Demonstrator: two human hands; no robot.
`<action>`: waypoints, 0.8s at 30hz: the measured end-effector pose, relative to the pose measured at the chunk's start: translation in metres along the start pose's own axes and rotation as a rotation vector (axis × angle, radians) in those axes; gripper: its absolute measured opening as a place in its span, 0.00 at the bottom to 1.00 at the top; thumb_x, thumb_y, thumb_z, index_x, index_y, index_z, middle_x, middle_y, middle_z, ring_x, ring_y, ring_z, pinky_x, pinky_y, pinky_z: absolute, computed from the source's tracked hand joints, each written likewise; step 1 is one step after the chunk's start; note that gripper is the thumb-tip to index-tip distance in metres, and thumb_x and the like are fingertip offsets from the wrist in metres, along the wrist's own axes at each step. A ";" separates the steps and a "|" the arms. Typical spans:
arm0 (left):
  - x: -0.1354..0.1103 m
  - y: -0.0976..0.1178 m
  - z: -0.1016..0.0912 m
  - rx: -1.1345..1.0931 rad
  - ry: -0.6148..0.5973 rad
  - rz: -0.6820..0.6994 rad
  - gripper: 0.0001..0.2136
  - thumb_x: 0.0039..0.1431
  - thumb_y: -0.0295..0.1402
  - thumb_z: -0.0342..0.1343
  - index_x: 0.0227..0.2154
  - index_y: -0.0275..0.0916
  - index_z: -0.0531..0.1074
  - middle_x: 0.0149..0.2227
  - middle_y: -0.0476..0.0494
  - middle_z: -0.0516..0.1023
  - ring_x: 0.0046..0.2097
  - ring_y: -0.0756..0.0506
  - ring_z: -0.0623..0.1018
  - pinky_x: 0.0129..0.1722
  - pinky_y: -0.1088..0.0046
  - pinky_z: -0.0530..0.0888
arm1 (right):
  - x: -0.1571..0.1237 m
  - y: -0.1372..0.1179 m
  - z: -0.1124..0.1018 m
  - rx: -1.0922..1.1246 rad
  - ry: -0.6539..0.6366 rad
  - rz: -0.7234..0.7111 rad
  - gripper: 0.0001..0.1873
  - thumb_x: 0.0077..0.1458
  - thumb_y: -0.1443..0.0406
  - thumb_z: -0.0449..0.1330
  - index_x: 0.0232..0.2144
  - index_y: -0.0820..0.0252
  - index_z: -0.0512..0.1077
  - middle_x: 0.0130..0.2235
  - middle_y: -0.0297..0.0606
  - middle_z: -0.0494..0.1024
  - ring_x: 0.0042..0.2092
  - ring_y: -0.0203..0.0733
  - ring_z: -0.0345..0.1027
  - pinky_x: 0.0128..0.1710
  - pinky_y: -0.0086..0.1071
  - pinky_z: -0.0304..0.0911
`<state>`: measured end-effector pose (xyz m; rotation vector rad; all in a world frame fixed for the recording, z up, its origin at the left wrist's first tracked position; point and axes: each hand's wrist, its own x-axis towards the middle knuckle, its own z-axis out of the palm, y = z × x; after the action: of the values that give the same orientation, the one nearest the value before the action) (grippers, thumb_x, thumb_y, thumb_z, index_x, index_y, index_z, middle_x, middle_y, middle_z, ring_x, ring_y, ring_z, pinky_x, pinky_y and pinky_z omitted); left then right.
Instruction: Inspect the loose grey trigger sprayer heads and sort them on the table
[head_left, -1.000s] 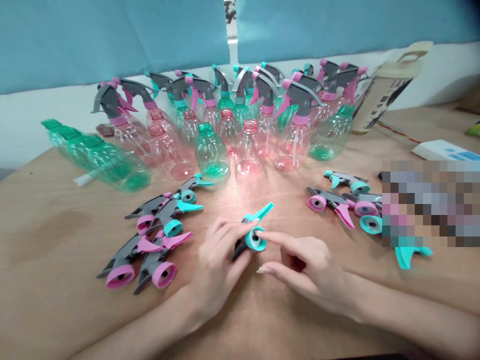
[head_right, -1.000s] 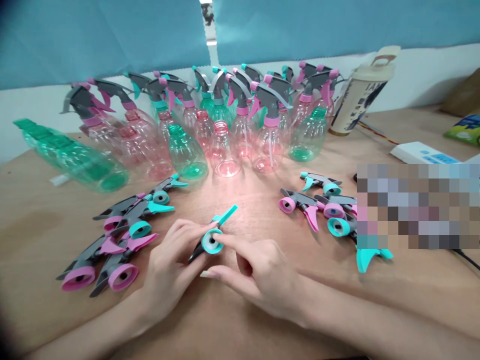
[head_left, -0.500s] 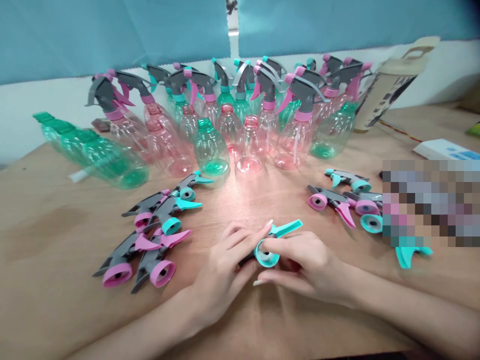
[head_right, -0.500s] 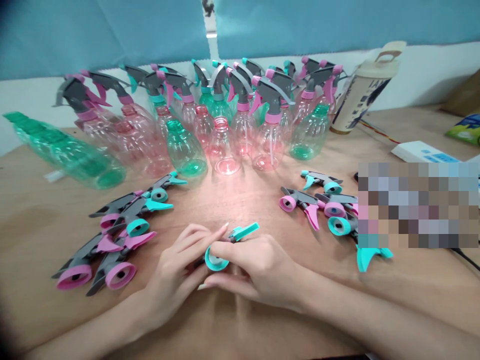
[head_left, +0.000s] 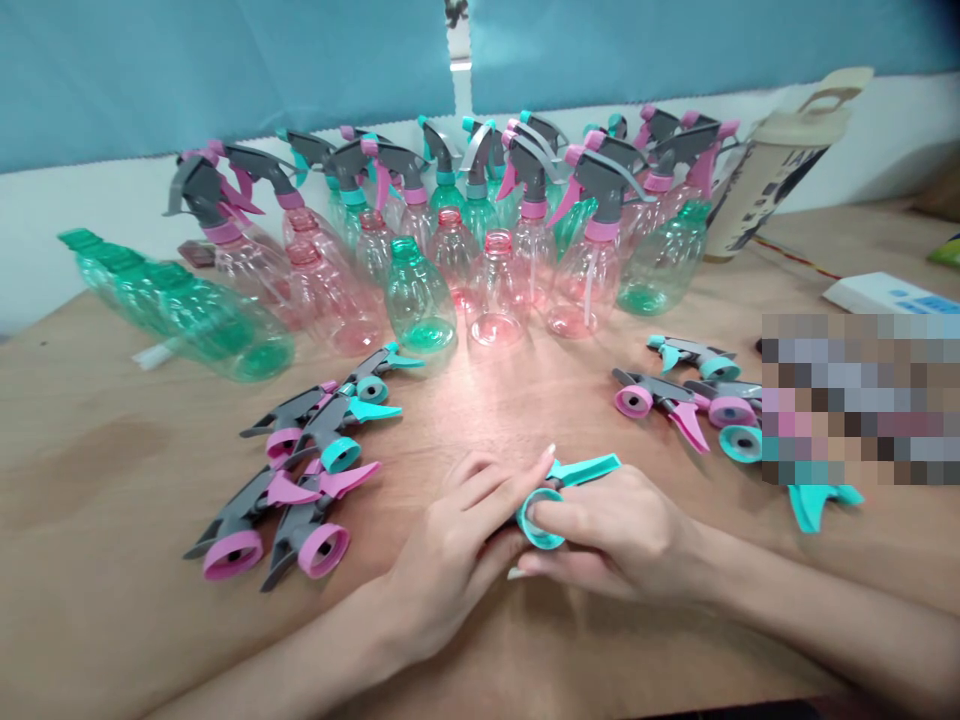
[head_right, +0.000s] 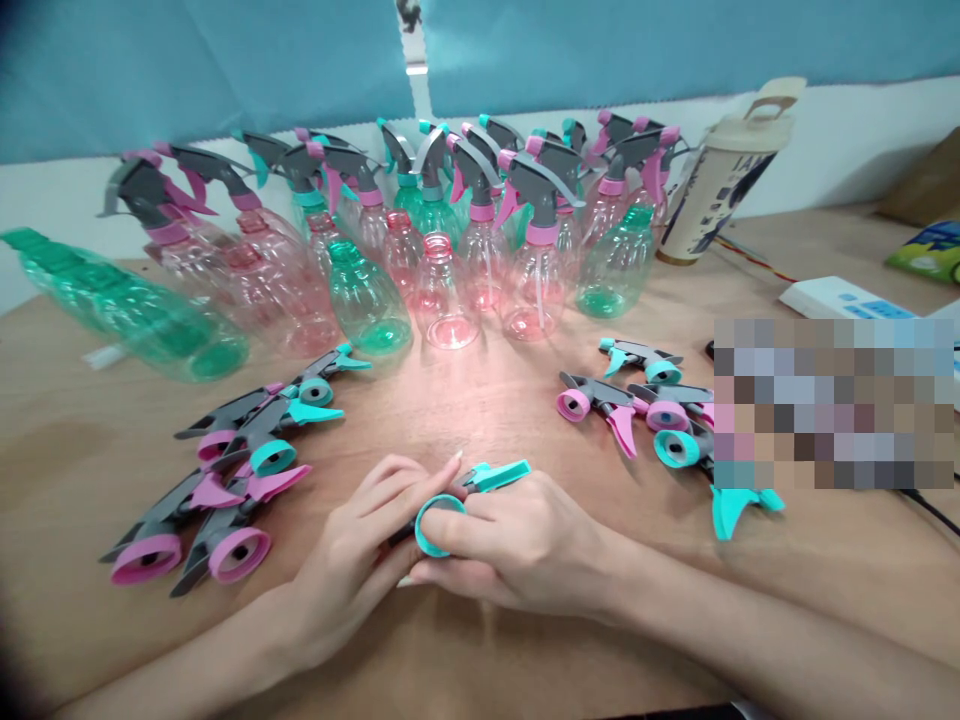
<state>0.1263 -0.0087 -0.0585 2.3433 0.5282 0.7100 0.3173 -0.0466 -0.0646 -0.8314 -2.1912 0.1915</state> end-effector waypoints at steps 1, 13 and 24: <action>0.000 0.001 0.000 0.002 0.004 0.000 0.26 0.63 0.24 0.49 0.62 0.45 0.53 0.44 0.45 0.74 0.43 0.46 0.68 0.44 0.68 0.70 | -0.001 0.000 0.001 -0.026 0.022 -0.024 0.10 0.59 0.63 0.56 0.28 0.62 0.69 0.20 0.30 0.68 0.21 0.33 0.58 0.22 0.30 0.53; 0.001 0.001 0.001 0.056 0.041 0.037 0.21 0.64 0.27 0.50 0.60 0.40 0.57 0.44 0.43 0.74 0.43 0.45 0.68 0.43 0.67 0.71 | 0.004 -0.003 -0.008 -0.252 -0.015 -0.042 0.14 0.61 0.61 0.53 0.28 0.60 0.72 0.17 0.29 0.66 0.19 0.35 0.57 0.18 0.33 0.48; 0.001 0.003 0.002 0.027 0.006 0.013 0.20 0.64 0.26 0.50 0.58 0.43 0.61 0.46 0.44 0.74 0.44 0.44 0.67 0.44 0.66 0.70 | 0.005 0.001 -0.009 -0.082 -0.054 0.024 0.18 0.60 0.55 0.53 0.38 0.65 0.70 0.22 0.30 0.71 0.21 0.34 0.62 0.20 0.30 0.53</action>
<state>0.1287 -0.0111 -0.0578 2.3729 0.5282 0.7201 0.3221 -0.0439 -0.0556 -0.9082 -2.2528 0.1379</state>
